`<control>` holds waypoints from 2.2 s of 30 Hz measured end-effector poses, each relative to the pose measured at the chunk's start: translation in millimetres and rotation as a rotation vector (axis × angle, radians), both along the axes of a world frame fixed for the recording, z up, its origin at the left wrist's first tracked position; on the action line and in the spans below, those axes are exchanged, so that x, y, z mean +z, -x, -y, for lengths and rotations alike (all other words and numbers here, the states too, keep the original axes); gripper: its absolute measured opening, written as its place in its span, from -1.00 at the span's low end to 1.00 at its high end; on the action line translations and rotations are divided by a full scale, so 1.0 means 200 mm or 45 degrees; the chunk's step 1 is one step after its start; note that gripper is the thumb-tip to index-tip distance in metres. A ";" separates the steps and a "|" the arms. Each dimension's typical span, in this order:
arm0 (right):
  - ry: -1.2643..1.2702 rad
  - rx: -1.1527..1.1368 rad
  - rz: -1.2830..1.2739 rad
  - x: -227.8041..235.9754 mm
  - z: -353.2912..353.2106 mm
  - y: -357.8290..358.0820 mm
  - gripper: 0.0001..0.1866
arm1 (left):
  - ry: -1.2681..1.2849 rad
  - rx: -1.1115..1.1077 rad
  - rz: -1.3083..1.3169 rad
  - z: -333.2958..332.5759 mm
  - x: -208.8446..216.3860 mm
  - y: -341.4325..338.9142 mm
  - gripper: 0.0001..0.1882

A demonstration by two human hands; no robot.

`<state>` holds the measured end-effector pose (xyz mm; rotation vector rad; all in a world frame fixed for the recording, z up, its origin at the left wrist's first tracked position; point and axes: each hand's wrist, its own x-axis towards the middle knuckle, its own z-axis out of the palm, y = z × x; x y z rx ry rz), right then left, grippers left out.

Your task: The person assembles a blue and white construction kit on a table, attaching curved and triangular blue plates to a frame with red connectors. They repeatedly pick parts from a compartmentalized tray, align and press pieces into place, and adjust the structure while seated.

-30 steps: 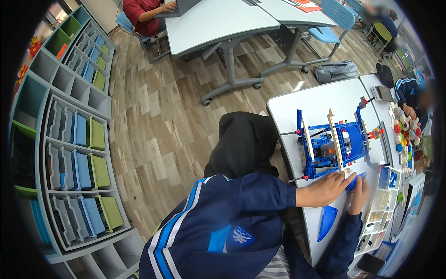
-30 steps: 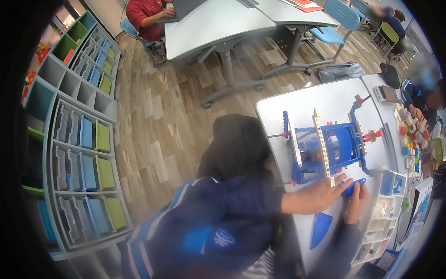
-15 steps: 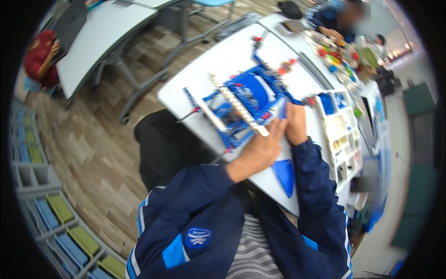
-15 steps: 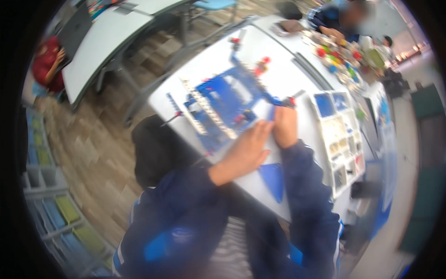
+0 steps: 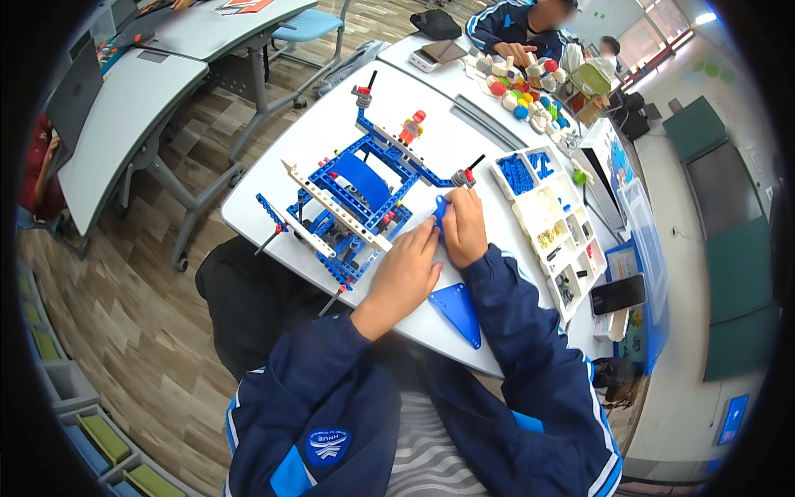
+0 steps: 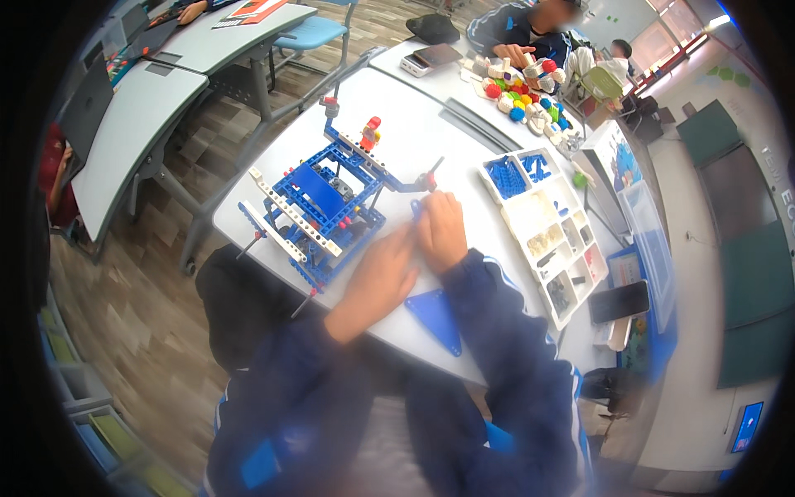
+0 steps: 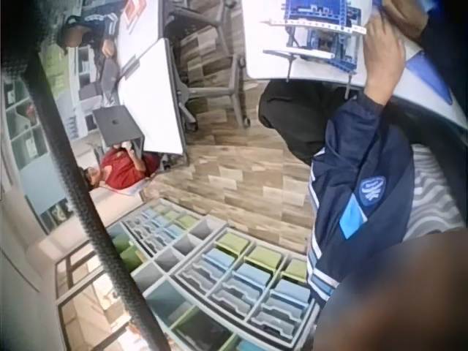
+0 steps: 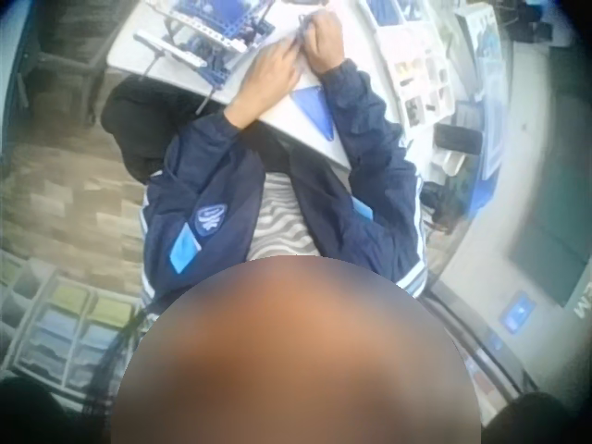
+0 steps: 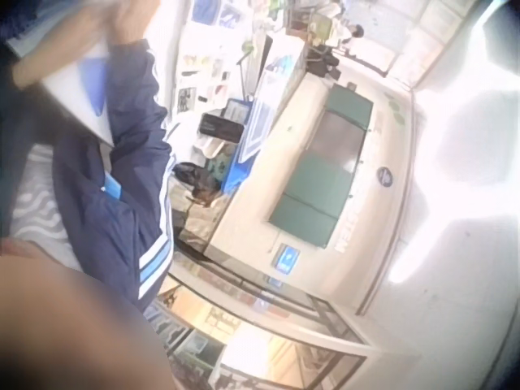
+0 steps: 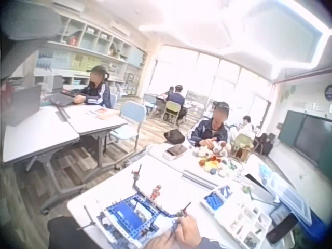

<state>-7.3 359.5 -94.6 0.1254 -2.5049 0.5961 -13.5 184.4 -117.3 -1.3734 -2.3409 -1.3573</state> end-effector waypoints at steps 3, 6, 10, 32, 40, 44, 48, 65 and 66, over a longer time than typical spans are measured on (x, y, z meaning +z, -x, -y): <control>0.076 0.018 -0.063 0.03 0.05 -0.06 -0.90 | 0.003 -0.006 -0.100 -0.01 -0.01 0.00 -0.50; -0.135 0.041 -0.172 0.04 0.07 0.02 -0.92 | 0.130 -0.057 -0.213 -0.01 -0.03 0.01 -0.52; 0.027 -0.021 -0.049 0.06 0.05 0.23 -0.76 | 0.265 -0.031 -0.284 -0.02 -0.05 0.00 -0.53; 0.490 -0.063 0.549 0.07 0.15 0.17 -0.70 | 0.107 -0.021 -0.244 -0.02 -0.05 0.03 -0.63; 0.593 -0.119 0.277 0.00 0.12 0.05 -0.57 | 0.185 0.143 -0.470 -0.04 -0.04 -0.01 -0.71; 0.459 -0.089 0.241 -0.01 0.07 0.07 -0.54 | 0.168 0.202 -0.496 -0.06 -0.06 -0.02 -0.70; 0.403 -0.052 0.300 -0.04 0.07 0.13 -0.57 | 0.419 0.066 -0.433 -0.04 -0.07 -0.01 -0.58; -0.064 0.062 0.196 0.02 -0.02 0.03 -0.69 | 0.266 0.119 -0.511 -0.04 -0.05 -0.01 -0.67; -0.037 0.043 0.147 0.03 -0.03 0.02 -0.69 | 0.268 0.134 -0.558 -0.04 -0.05 -0.01 -0.67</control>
